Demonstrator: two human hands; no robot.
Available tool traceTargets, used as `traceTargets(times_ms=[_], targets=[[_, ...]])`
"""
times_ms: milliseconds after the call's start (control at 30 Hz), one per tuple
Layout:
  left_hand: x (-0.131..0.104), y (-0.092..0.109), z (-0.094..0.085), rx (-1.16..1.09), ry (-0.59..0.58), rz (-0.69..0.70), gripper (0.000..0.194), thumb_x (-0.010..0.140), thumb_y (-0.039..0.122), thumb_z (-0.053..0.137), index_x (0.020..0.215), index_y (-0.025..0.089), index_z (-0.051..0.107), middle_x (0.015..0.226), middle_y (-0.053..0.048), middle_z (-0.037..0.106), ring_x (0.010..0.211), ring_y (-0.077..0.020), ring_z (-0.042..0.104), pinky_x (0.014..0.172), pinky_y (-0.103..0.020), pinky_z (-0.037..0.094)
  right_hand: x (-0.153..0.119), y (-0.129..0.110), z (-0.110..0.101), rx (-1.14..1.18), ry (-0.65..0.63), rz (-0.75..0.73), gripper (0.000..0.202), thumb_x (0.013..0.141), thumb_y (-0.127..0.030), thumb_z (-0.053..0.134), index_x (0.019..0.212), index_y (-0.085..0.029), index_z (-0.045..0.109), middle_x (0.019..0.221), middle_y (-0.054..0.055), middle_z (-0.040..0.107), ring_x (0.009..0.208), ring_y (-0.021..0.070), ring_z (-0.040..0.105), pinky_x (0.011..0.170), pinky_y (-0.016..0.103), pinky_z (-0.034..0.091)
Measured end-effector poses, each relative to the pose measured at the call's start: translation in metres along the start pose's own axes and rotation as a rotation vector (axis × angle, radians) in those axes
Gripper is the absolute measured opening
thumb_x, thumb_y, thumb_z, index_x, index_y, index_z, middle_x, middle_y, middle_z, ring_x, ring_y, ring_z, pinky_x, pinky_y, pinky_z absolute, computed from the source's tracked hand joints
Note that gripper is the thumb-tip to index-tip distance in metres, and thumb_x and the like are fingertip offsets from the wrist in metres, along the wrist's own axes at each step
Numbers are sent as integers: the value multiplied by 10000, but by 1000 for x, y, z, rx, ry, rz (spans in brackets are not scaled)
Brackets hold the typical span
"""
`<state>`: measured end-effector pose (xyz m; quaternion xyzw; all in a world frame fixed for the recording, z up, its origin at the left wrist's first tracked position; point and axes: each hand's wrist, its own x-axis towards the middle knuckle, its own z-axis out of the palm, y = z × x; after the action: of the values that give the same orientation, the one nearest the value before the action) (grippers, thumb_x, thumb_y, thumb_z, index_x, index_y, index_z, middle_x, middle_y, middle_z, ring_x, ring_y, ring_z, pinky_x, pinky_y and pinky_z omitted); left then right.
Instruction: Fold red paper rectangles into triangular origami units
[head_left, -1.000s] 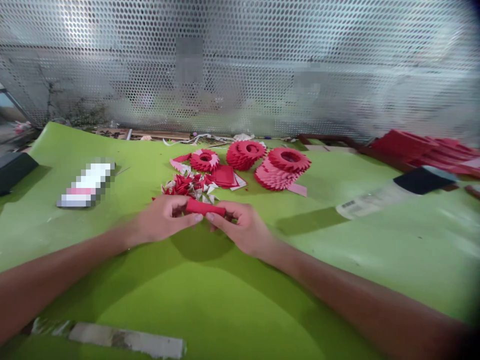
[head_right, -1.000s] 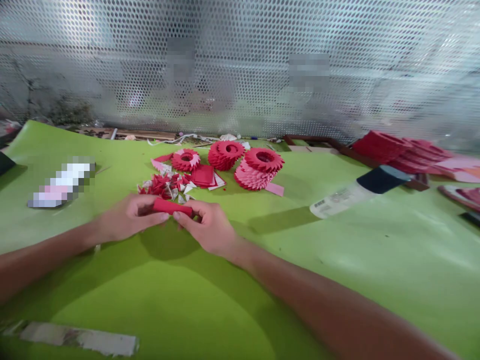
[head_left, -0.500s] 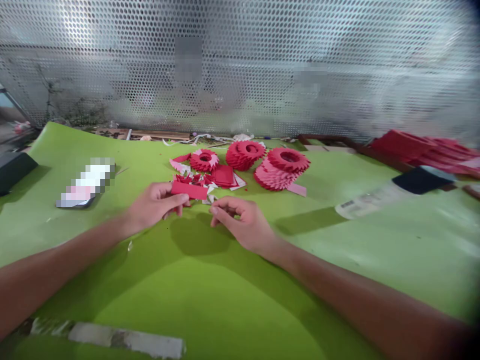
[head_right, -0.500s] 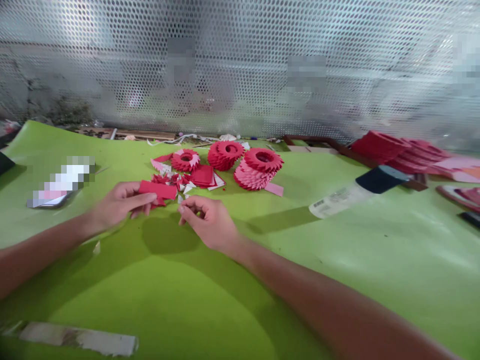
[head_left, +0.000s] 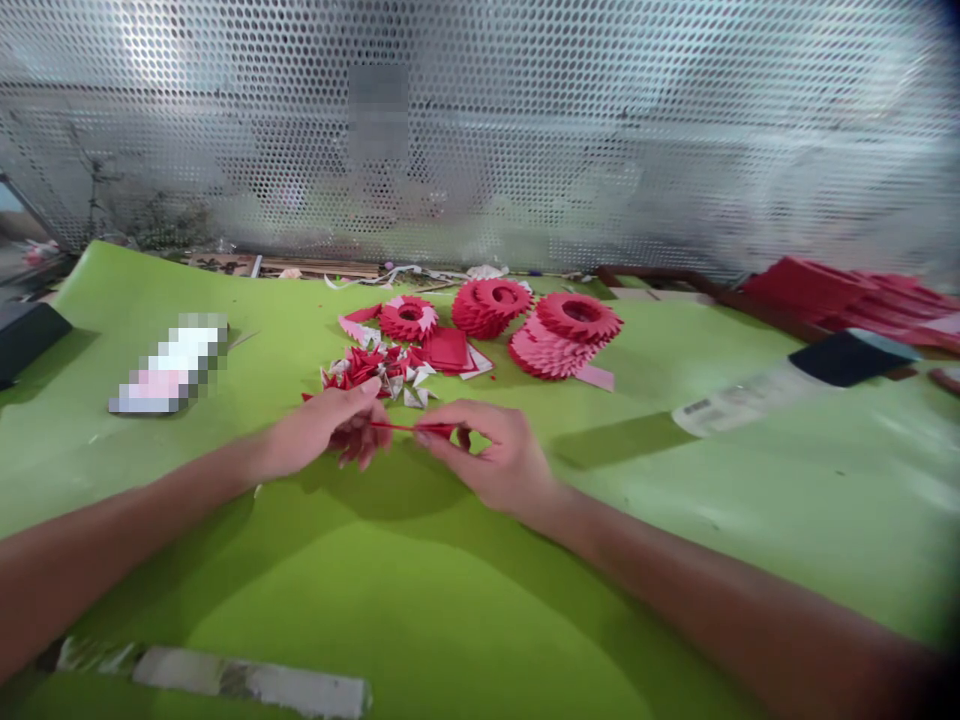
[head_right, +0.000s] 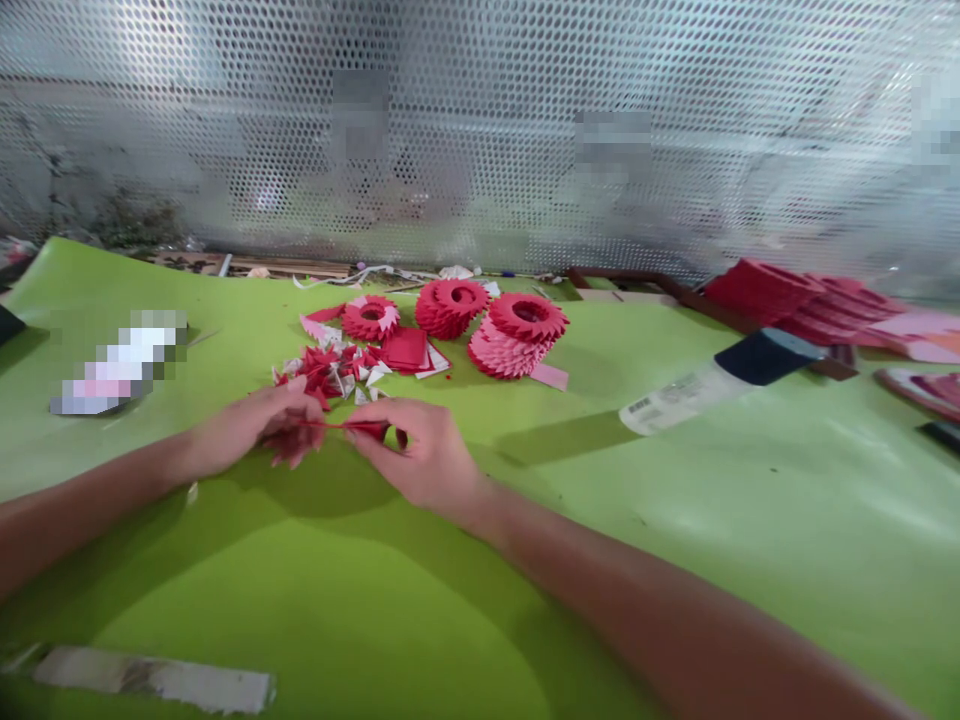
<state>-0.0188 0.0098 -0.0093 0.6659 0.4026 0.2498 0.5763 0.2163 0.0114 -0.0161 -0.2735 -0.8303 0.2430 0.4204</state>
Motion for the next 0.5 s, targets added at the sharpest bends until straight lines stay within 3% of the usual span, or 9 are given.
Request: traceTargets(times_ms=[100,167,400,500], targets=[[2,0,-5,2,-32,-8,476,888,623,608,808,155,648,675,6,602,535,-85,494,497,-211,376,-1,2,0,-79,22,-232,143,877,-87,668,960,-180,739,818,41,788,668,137,704,596,249,571],[3,-1,-7,24,-34,-5,372,840,530,714,866,163,660,726,16,605,564,-81,492,513,-204,370,-2,2,1,-90,7,-304,139,873,-89,683,963,-182,732,826,38,787,688,135,707,616,245,581],[4,0,3,90,-20,33,384,842,535,720,861,154,673,713,13,588,592,-97,471,529,-223,357,-5,-1,4,-58,-205,-341,124,908,-122,667,983,-181,746,848,24,786,695,107,706,650,200,578],[3,2,6,134,-32,40,422,826,568,722,844,148,688,726,-3,610,613,-111,483,540,-236,356,-6,-1,4,-73,-222,-326,150,922,-120,643,1017,-176,746,849,25,788,667,105,696,637,201,568]])
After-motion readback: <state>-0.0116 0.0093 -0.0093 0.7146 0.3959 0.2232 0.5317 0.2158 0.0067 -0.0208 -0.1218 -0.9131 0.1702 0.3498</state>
